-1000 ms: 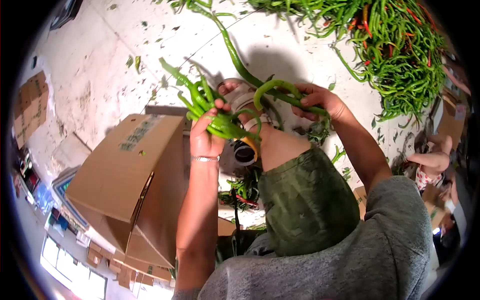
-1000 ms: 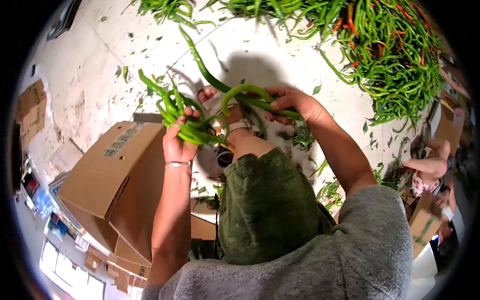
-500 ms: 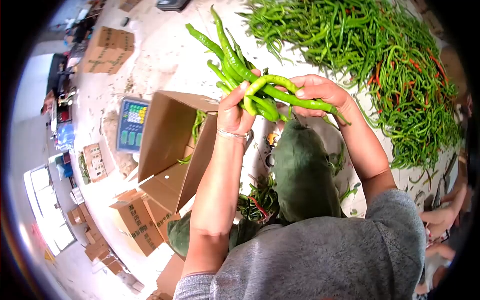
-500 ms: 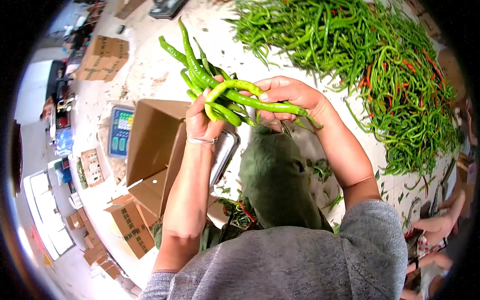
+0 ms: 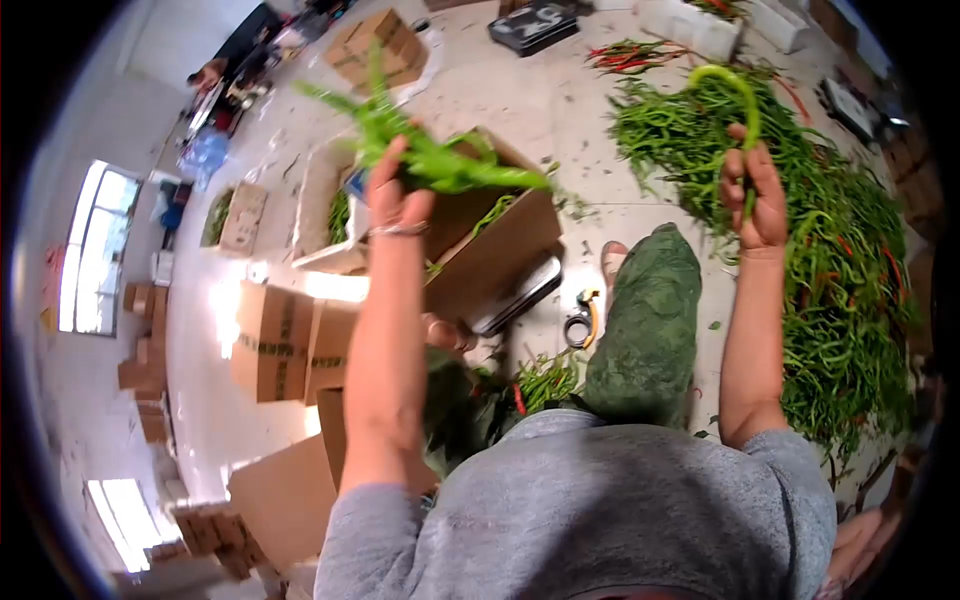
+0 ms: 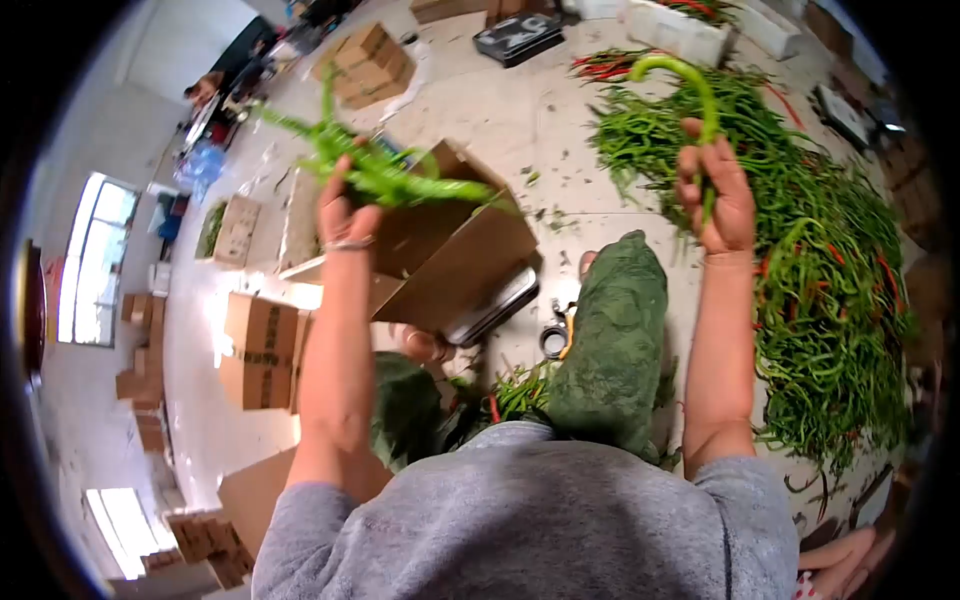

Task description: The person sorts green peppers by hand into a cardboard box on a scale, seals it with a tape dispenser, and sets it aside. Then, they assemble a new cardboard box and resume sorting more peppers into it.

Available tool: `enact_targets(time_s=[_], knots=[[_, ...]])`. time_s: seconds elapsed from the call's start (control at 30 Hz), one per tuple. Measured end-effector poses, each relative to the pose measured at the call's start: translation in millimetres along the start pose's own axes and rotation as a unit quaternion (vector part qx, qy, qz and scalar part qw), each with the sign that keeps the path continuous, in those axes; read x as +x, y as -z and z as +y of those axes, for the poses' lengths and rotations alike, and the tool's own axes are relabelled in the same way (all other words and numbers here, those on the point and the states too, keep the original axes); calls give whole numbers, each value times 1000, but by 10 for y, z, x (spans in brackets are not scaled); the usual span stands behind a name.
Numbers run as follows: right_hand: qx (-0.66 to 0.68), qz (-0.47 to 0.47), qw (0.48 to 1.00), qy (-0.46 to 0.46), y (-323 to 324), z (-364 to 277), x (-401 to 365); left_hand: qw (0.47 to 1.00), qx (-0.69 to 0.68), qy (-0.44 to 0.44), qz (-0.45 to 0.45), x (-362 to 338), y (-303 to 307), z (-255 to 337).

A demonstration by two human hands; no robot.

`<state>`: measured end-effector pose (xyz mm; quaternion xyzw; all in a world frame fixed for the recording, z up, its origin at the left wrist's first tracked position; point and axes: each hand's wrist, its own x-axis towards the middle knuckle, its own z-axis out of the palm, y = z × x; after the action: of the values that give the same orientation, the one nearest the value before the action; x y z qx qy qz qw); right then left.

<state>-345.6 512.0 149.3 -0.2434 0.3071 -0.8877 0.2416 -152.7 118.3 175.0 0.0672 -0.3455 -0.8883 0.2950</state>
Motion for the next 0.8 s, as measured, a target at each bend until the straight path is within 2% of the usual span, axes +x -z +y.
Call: enact_targets(time_s=[0.07, 0.1, 0.13, 0.2, 0.27, 0.37, 0.4, 0.47, 0.53, 0.57, 0.6, 0.67, 0.73, 0.77, 0.8], knots=[[17, -15, 999, -24, -106, 17, -73, 992, 121, -30, 34, -152, -50, 358], [55, -44, 997, -37, -119, 40, -86, 971, 232, -37, 40, -142, 56, 544], [128, -77, 987, -52, -143, 94, -94, 934, 347, -80, 45, -157, 63, 663], [286, -131, 946, -82, -249, 191, -129, 876, 474, -79, 42, -235, -34, 859], [351, -167, 917, -92, -282, 291, -173, 795, 602, -62, 36, -157, 99, 992], [427, -193, 876, -110, -401, 407, -275, 716, 698, 1, 2, 35, 417, 901], [444, -198, 867, -109, -433, 462, -323, 681, 730, 37, -51, 190, 870, 727], [469, -190, 855, -111, -467, 521, -376, 761, 639, 90, -60, 267, 1255, 470], [490, -198, 841, -116, -517, 569, -408, 608, 791, 61, -45, 197, 1190, 273], [498, -204, 835, -118, -540, 602, -420, 498, 863, 80, -4, 8, 690, 170], [506, -211, 828, -120, -567, 640, -426, 549, 836, 20, -8, -4, 780, 33], [513, -210, 823, -125, -643, 730, -421, 530, 842, -68, -70, -119, 553, -167], [509, -197, 828, -127, -738, 826, -411, 496, 862, -63, -80, -235, 330, -314], [506, -192, 830, -133, -787, 869, -409, 492, 868, -51, -28, -353, 86, -383], [508, -194, 827, -142, -832, 901, -400, 479, 877, -31, -21, -391, 27, -407]])
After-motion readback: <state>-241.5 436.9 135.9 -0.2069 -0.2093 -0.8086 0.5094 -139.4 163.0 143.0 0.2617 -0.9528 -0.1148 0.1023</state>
